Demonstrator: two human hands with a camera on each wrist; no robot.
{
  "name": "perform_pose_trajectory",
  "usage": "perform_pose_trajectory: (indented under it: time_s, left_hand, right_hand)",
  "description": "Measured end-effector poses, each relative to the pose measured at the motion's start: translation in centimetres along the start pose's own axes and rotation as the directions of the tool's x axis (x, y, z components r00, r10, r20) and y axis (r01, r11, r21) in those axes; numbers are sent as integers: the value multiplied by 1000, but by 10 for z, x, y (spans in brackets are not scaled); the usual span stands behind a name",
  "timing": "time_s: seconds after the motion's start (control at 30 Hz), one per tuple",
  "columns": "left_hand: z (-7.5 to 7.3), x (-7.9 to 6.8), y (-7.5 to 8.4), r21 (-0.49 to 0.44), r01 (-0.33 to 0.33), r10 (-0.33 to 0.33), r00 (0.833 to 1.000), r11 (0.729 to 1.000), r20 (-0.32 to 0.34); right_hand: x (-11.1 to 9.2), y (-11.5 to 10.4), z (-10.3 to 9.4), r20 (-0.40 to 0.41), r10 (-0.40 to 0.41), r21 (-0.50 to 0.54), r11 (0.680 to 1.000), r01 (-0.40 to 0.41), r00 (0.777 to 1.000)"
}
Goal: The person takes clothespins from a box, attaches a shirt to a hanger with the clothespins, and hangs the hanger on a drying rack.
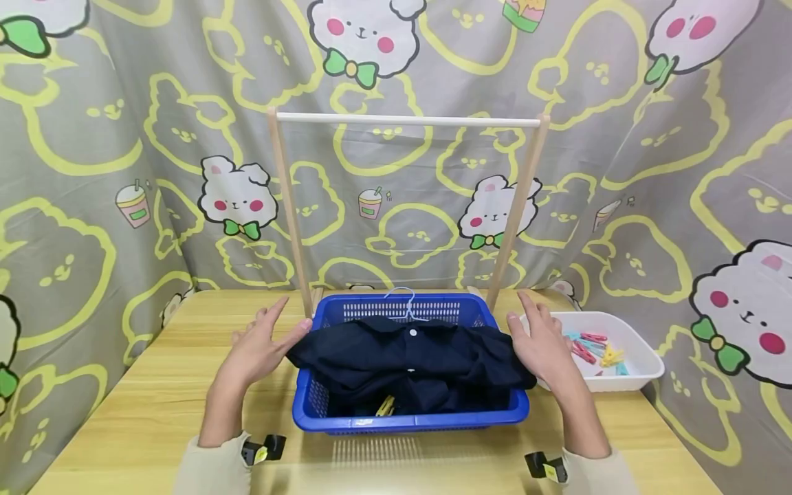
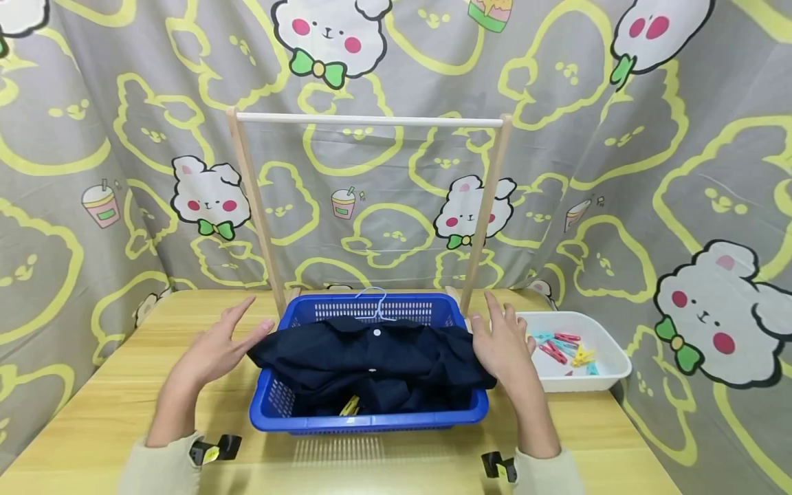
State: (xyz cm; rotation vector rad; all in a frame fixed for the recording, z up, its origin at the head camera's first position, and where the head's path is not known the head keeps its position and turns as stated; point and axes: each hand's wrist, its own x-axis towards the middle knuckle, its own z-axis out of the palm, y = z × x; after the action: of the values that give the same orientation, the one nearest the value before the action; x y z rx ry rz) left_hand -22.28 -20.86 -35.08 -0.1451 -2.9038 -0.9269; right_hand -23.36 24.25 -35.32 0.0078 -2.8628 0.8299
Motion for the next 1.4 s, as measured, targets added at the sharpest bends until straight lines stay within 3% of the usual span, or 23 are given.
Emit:
perform_pose_trajectory:
  time_s: [0.37,0.63,0.9,1.4]
  left_hand:
    - [16,1,21,-71,-41,49,992,997,118]
    - [19,3,20,-46,-111,117,985,993,127]
    - [15,7,19,-62,-88,97,980,994,173]
    - [11,9,14,-88,-96,113,971,991,211]
  right_hand:
    - [-1,-12,13,68,-110,64,992,105,992]
    - [0,-17,20,113,-182,52,983,177,977]
    - [4,-15,24,176,-156,43,988,151,972]
    - [10,-10,25,157,-115,57,993,107,981]
